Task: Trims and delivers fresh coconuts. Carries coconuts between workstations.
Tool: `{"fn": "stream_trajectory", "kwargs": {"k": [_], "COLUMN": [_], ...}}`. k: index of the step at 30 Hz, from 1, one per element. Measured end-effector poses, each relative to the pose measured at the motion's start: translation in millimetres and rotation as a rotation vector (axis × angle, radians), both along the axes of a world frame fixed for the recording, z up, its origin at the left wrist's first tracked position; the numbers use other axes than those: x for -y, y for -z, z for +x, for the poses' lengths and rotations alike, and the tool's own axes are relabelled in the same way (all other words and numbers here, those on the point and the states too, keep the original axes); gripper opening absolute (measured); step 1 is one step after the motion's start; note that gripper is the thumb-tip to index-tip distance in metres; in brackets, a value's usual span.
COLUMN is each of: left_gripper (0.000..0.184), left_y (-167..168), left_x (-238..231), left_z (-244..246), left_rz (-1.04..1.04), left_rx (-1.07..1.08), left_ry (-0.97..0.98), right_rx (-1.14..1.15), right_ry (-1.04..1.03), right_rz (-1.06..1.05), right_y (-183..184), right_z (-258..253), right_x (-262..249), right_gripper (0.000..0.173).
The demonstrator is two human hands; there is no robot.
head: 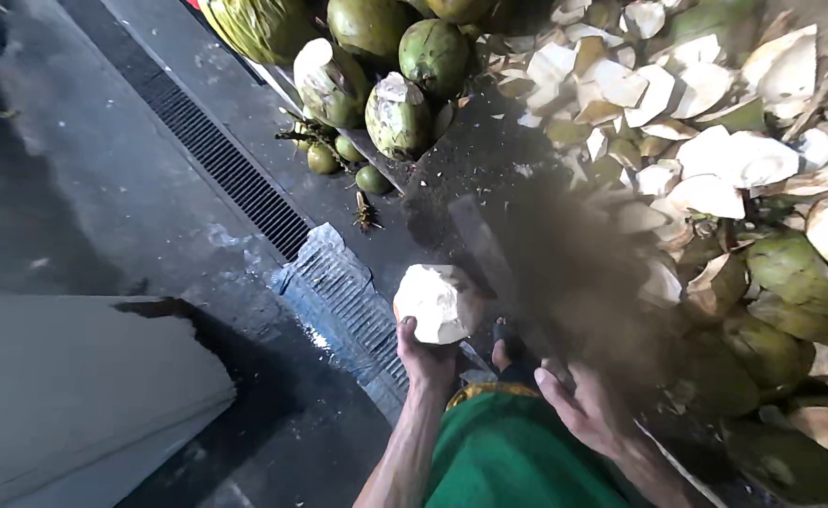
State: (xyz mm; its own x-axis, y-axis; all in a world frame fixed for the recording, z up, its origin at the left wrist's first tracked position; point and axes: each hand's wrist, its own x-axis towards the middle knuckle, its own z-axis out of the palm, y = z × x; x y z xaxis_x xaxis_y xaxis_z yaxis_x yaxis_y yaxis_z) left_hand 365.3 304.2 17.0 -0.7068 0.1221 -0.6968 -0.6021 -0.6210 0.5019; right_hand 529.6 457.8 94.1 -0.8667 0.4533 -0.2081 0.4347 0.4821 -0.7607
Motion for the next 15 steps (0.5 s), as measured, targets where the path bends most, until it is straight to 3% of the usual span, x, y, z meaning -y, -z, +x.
{"fn": "stream_trajectory", "kwargs": {"k": [3, 5, 8, 12, 15], "left_gripper": [0.051, 0.051, 0.05, 0.053, 0.058], "left_y": [2.2, 2.0, -0.5, 2.9, -18.0], "left_x": [-0.2, -0.9, -1.3, 16.8, 44.3], "left_z": [2.4, 1.4, -1.6, -3.2, -7.4], "left_rz": [0.013, 0.011, -0.031, 0.007, 0.043], "left_rx": [-0.003, 0.003, -0.022, -0.131, -0.277], "left_ry": [-0.001, -0.005, 0.048, 0.105, 0.095], "right_rx": [-0.266, -0.118, 0.436, 0.491, 0.422], "right_ry": [0.013, -0.017, -0.139, -0.123, -0.052], "right_rz": [0.03, 0.07, -0.116, -0.368, -0.514], "right_y": [1.5, 21.2, 31.9, 39.3, 11.6], "right_z": [-1.1, 3.3, -1.0, -0.9, -6.9], "right_x": [8.7, 8.1, -9.7, -35.8, -61.6], "right_gripper": [0.038, 0.038, 0.039, 0.036, 0.029]}}
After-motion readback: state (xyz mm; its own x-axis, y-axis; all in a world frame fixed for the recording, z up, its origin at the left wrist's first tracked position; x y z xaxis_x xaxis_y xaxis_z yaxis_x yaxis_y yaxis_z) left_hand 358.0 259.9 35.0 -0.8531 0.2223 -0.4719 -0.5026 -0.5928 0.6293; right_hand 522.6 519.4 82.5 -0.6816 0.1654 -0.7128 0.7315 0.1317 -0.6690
